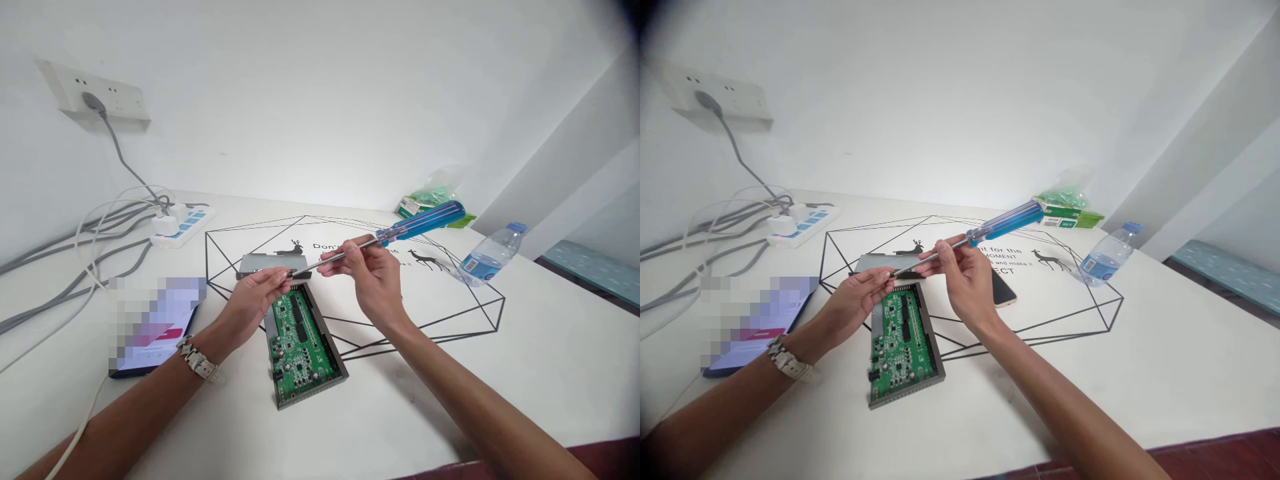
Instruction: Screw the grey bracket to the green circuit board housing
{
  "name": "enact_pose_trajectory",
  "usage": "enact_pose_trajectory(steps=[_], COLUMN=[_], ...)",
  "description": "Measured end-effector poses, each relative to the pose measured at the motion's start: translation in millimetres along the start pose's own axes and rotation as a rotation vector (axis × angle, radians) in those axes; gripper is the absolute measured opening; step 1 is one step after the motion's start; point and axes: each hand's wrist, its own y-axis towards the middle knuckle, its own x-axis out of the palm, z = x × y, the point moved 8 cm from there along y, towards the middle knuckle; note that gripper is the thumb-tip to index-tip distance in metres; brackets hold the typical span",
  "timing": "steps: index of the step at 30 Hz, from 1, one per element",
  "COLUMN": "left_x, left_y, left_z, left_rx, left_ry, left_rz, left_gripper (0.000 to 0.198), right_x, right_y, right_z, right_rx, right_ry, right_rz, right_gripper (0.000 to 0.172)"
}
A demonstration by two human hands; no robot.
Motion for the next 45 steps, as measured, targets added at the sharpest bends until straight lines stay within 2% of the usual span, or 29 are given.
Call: enact_pose_trajectory(steps=[6, 11, 21, 29, 34, 38, 41, 45], left_x=[-0.5, 0.3, 2.0, 4.3, 3.7, 1.5, -1.2, -3.9], left_y=[-3.3, -4.3, -5.6, -6.7, -4.6, -1.5, 1.2, 4.8], left_z=[0.7, 2.0, 6.6, 8.2, 8.3, 5.8, 4.0, 5.7], left_rx=[-0.02, -0.024, 0.005, 0.033, 0.066, 0.092, 0.097, 0.117], left_ry=[-0.13, -0.143, -0.177, -0.155, -0.116, -0.056, -0.01, 0.04], left_rz=[0.038, 0.057, 0.059, 0.044, 0.046, 0.036, 0.038, 0.033], left_gripper=[0.009, 0.004, 0.006, 0.014, 0.021, 0.024, 0.024, 0.025], right_x=[2.1, 3.8, 3.0, 6.2, 6.1, 5.1, 9.5, 22.0], right_y=[6.3, 8.4, 14.5, 17.2, 19.1, 22.2, 23.9, 20.9], right_z=[-5.2, -6.8, 3.0, -7.4, -5.6, 3.1, 7.3, 6.2], right_rx=[-0.028, -0.04, -0.021, -0.048, -0.071, -0.035, 0.029, 0.065], right_ry=[0.003, 0.011, 0.068, 0.007, -0.013, -0.06, -0.053, 0.031], right_rz=[0.041, 0.049, 0.052, 0.026, 0.08, 0.122, 0.037, -0.217], right_gripper=[0.028, 0.029, 0.028, 0.03, 0.03, 0.033, 0.034, 0.034])
